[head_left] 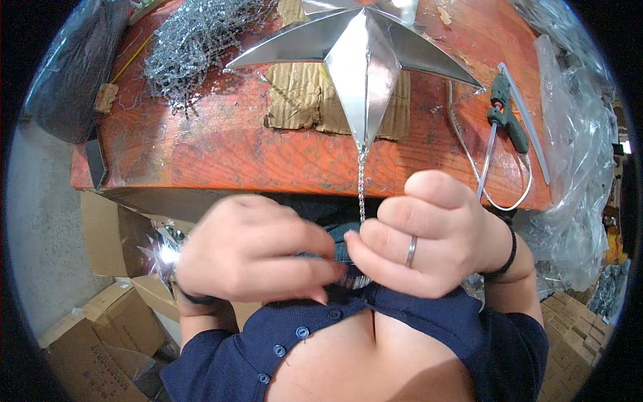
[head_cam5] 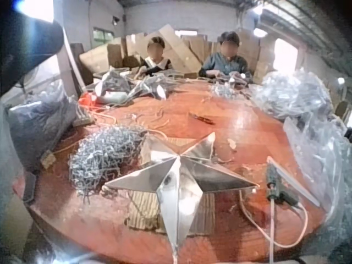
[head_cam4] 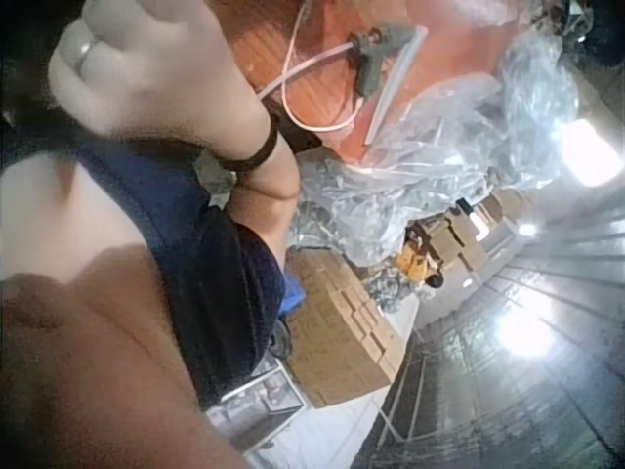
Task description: Applying decorative chain trim to a silver star ornament using a hot glue gun.
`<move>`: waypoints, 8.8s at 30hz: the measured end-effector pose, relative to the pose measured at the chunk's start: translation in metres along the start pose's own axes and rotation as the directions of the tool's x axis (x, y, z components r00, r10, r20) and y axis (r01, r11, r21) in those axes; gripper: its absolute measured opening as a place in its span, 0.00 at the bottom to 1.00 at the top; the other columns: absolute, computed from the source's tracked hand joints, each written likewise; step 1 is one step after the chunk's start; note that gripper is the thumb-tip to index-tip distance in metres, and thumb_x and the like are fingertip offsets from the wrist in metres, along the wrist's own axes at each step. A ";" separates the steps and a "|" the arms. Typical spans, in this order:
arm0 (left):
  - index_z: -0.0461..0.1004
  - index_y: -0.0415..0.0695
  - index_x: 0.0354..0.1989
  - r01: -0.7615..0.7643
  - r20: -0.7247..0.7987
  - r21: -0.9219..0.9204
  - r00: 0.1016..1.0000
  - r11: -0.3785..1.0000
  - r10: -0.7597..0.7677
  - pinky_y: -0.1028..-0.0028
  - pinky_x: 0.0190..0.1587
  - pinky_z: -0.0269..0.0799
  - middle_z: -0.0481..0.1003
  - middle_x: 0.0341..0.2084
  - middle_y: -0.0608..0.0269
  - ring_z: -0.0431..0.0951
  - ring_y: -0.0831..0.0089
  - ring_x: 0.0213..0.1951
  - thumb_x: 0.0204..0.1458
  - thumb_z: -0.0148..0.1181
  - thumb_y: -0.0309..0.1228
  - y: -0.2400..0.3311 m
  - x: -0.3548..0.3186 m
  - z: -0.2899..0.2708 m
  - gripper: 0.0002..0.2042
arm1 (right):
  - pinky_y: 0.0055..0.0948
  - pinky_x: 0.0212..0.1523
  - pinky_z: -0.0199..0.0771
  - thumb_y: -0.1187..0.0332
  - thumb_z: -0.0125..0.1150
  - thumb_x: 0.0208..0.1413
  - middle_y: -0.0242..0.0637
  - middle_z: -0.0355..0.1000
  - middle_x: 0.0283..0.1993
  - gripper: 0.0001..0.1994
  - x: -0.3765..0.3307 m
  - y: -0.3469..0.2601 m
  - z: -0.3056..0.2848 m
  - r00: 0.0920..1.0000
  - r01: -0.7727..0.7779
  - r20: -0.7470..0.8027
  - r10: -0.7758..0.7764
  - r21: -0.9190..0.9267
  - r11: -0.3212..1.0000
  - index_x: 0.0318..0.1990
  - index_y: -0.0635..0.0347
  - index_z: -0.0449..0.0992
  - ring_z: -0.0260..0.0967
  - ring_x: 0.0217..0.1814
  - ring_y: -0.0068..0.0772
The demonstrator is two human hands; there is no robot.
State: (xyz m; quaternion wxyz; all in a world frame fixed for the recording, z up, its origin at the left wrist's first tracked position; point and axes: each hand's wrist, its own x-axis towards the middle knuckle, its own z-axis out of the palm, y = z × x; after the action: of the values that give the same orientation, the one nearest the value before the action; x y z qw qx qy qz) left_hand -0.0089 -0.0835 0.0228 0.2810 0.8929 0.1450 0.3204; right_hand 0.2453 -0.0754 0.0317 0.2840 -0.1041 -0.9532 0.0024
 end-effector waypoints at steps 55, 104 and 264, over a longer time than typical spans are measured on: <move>0.48 0.44 0.73 0.605 0.001 0.493 0.719 0.626 -0.695 0.71 0.44 0.74 0.70 0.46 0.45 0.77 0.64 0.39 0.54 0.67 0.35 -0.074 0.093 -0.063 0.41 | 0.28 0.38 0.67 0.73 0.74 0.40 0.35 0.76 0.31 0.10 0.026 0.094 -0.007 0.915 -0.387 -0.081 0.396 0.104 0.916 0.32 0.64 0.80 0.70 0.34 0.33; 0.49 0.46 0.72 0.646 -0.009 0.338 0.729 0.684 -0.684 0.72 0.42 0.74 0.71 0.45 0.49 0.77 0.67 0.38 0.51 0.68 0.31 -0.064 0.084 -0.058 0.42 | 0.22 0.24 0.61 0.75 0.77 0.42 0.35 0.75 0.25 0.08 0.034 0.124 -0.019 0.817 -0.537 -0.003 0.576 0.358 0.764 0.27 0.64 0.80 0.69 0.25 0.25; 0.50 0.53 0.74 0.632 0.006 0.126 0.770 0.765 -0.638 0.70 0.44 0.74 0.72 0.43 0.56 0.71 0.67 0.37 0.38 0.76 0.29 -0.094 0.074 -0.065 0.52 | 0.33 0.46 0.67 0.57 0.61 0.58 0.32 0.81 0.44 0.12 0.014 0.135 -0.050 0.970 -0.233 0.108 0.218 0.152 0.961 0.37 0.54 0.83 0.72 0.45 0.32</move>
State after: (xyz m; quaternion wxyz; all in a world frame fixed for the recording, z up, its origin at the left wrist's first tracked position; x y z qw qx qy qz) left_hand -0.0031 0.0503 0.0444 0.3235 0.8137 0.4499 0.1755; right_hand 0.2875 0.0569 0.0732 0.2459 -0.1883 -0.9435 0.1176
